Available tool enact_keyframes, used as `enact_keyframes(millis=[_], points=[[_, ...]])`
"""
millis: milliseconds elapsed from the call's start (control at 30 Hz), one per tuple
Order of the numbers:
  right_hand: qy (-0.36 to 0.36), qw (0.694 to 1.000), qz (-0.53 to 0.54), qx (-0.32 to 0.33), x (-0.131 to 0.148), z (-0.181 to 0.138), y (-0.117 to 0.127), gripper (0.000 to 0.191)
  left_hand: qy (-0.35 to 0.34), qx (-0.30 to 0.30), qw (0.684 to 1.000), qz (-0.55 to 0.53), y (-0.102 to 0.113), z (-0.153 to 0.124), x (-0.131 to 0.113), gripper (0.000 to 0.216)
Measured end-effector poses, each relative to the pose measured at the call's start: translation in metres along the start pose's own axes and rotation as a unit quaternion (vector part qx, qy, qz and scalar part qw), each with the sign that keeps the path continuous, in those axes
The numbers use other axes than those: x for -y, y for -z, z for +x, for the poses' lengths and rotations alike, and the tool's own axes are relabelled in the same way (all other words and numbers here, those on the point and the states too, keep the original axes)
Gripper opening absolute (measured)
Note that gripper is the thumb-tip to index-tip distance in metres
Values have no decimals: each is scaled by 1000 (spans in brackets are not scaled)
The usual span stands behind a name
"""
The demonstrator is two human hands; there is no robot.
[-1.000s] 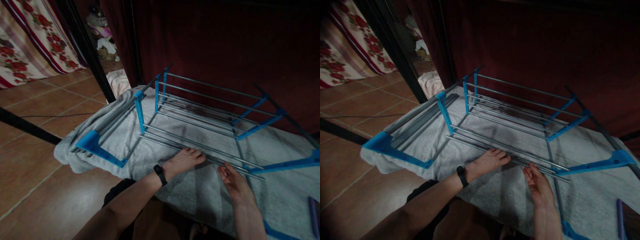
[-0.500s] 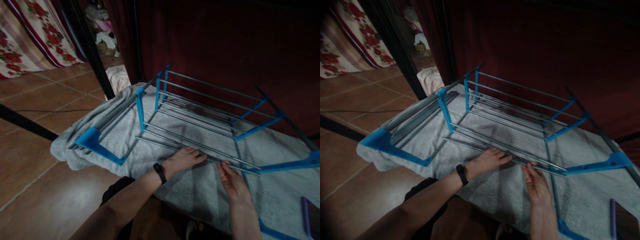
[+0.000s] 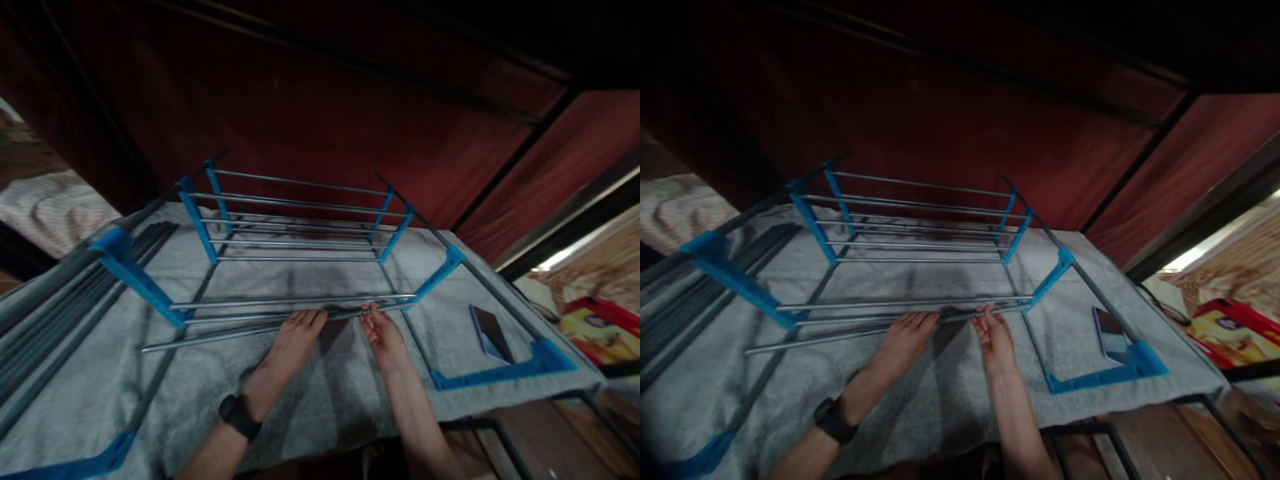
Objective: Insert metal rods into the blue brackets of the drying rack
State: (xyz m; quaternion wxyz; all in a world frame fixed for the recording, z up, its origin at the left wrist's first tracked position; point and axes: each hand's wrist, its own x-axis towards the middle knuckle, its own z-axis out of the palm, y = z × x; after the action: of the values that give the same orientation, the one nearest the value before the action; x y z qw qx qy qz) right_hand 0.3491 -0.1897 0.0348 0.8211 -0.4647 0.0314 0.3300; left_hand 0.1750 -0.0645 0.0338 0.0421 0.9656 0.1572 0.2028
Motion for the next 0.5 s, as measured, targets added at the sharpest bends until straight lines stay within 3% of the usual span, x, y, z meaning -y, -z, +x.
enact_keyframes(millis=[133, 500], points=[[4, 1000, 13, -10, 3, 0, 0, 14, -18, -19, 1000, 15, 1, 0, -3, 28], [-5, 1000, 24, -14, 3, -4, 1, 23, -31, 2, 999, 17, -2, -3, -3, 41]])
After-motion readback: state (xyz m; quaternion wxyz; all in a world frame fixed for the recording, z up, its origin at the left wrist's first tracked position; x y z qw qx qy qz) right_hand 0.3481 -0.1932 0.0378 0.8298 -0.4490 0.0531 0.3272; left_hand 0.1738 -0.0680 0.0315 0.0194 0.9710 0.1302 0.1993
